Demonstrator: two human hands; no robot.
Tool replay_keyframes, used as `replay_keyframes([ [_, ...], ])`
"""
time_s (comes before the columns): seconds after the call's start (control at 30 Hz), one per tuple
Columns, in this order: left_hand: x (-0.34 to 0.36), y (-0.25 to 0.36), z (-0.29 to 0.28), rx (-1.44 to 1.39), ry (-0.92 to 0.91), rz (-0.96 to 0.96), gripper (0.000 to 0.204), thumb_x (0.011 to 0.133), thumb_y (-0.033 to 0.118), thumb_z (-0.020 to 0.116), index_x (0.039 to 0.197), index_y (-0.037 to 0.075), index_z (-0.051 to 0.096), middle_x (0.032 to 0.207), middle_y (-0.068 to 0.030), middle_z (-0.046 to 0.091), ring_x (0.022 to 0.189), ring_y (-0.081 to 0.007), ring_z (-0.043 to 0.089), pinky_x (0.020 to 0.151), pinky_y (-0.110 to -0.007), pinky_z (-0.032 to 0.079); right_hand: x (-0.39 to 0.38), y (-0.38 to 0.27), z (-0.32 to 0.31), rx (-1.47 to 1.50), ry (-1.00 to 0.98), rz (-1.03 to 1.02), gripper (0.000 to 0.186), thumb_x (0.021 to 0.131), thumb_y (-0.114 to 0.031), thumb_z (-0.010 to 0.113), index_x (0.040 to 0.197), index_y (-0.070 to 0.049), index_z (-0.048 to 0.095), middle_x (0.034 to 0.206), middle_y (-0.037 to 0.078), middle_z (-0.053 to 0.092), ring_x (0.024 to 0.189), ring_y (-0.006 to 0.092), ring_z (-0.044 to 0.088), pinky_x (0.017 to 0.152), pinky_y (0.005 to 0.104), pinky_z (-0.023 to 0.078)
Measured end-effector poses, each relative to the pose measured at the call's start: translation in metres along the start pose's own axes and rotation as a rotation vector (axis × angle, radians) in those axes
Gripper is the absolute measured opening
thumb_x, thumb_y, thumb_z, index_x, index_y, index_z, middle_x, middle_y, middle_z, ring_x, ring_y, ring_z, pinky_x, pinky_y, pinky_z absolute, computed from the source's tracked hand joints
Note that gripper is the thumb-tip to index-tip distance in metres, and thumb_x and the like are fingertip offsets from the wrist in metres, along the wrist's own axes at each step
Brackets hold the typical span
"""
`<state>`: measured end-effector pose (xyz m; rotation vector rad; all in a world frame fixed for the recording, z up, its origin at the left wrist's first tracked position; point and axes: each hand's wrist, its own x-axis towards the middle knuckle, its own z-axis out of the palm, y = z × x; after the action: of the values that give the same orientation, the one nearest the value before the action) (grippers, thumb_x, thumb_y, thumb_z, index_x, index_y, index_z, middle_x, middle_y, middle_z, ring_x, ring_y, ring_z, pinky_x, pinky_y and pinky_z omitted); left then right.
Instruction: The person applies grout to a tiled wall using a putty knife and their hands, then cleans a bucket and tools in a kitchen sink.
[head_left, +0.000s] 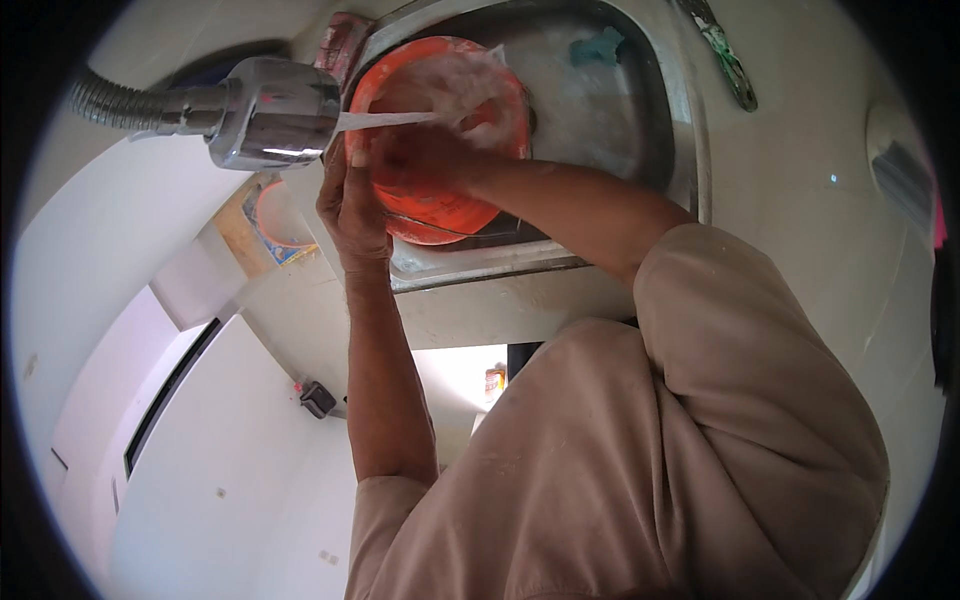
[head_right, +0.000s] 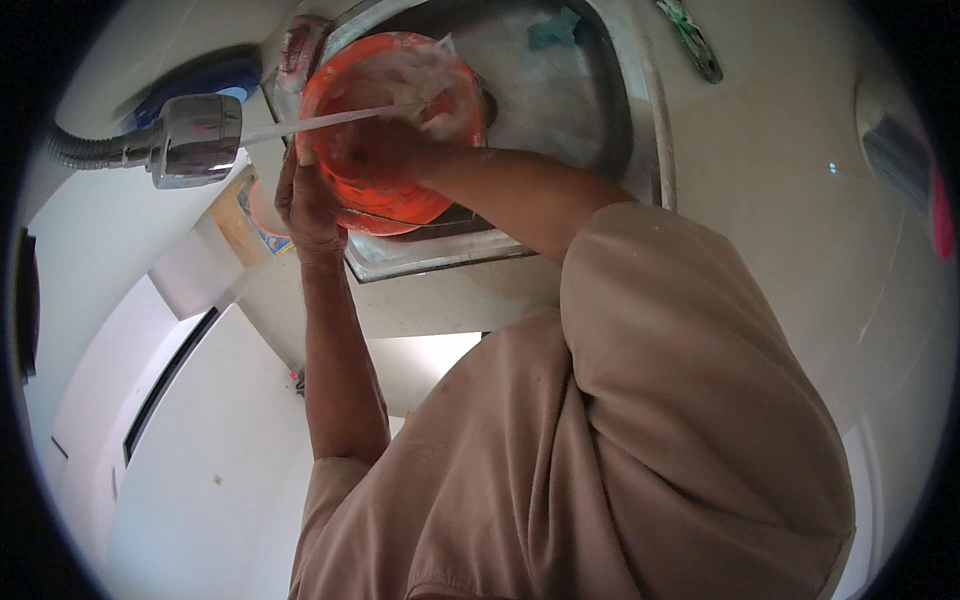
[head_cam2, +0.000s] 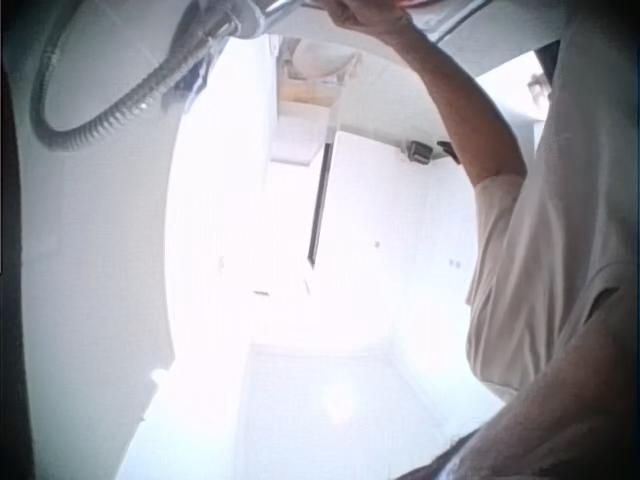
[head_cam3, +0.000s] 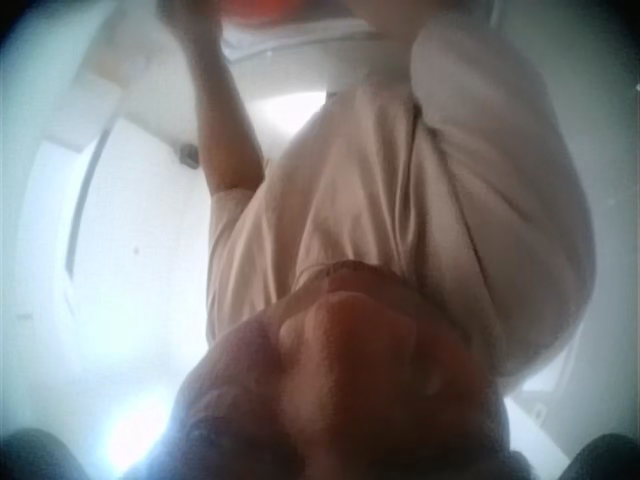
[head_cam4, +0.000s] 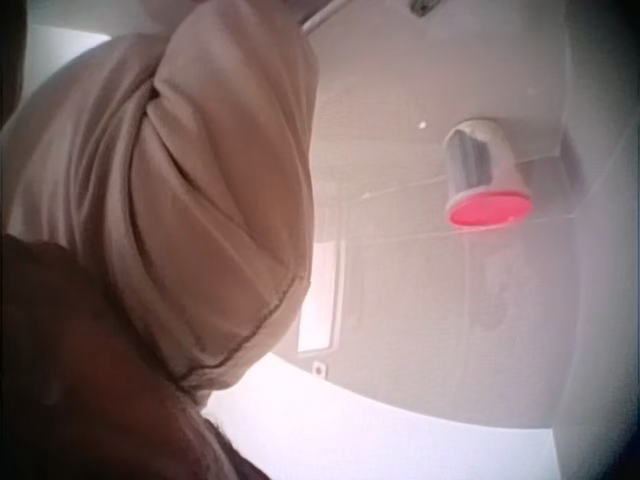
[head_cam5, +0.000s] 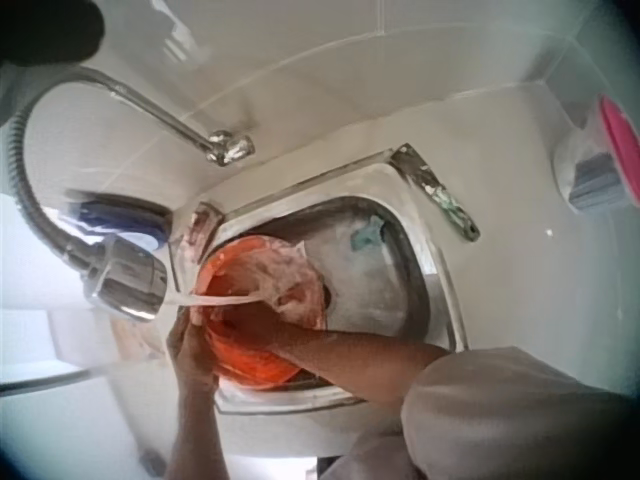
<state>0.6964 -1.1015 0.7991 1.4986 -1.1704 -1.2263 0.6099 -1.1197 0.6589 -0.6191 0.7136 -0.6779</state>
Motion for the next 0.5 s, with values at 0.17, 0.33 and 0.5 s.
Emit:
replay_keyframes([
  [0.17, -0.005, -0.002, -0.01, -0.015, 0.001, -0.018, 0.046, 0.1, 0.021, 0.058, 0.136, -0.007, 0.055, 0.136, -0.0143, 0.058, 0.126, -0.0242, 0.055, 0.109, -0.038, 0.043, -0.016, -0.043, -0.012, -0.292, 0.085, 0.089, 0.029, 0.1, -0.023, 0.049, 0.119, -0.009, 0.065, 0.113, 0.012, 0.069, 0.105, 0.0188, 0.066, 0.091, 0.0328, 0.053],
  [0.33, -0.003, -0.005, -0.001, -0.022, -0.026, 0.018, 0.045, 0.1, 0.019, 0.058, 0.136, -0.007, 0.055, 0.135, -0.0144, 0.059, 0.125, -0.0241, 0.056, 0.108, -0.037, 0.043, -0.006, 0.004, -0.032, -1.541, -0.027, -0.099, 0.025, 0.094, -0.02, 0.054, 0.102, -0.003, 0.072, 0.108, 0.017, 0.071, 0.098, 0.0279, 0.068, 0.087, 0.0386, 0.054],
  [0.5, -0.002, -0.006, 0.001, -0.016, 0.002, 0.022, 0.045, 0.099, 0.017, 0.058, 0.136, -0.008, 0.055, 0.134, -0.0145, 0.06, 0.123, -0.024, 0.056, 0.108, -0.038, 0.042, -0.021, 0.028, -0.012, -0.873, -0.169, -0.102, 0.022, 0.09, -0.003, 0.05, 0.102, -0.003, 0.067, 0.102, 0.007, 0.069, 0.096, 0.0177, 0.066, 0.085, 0.0324, 0.054],
])
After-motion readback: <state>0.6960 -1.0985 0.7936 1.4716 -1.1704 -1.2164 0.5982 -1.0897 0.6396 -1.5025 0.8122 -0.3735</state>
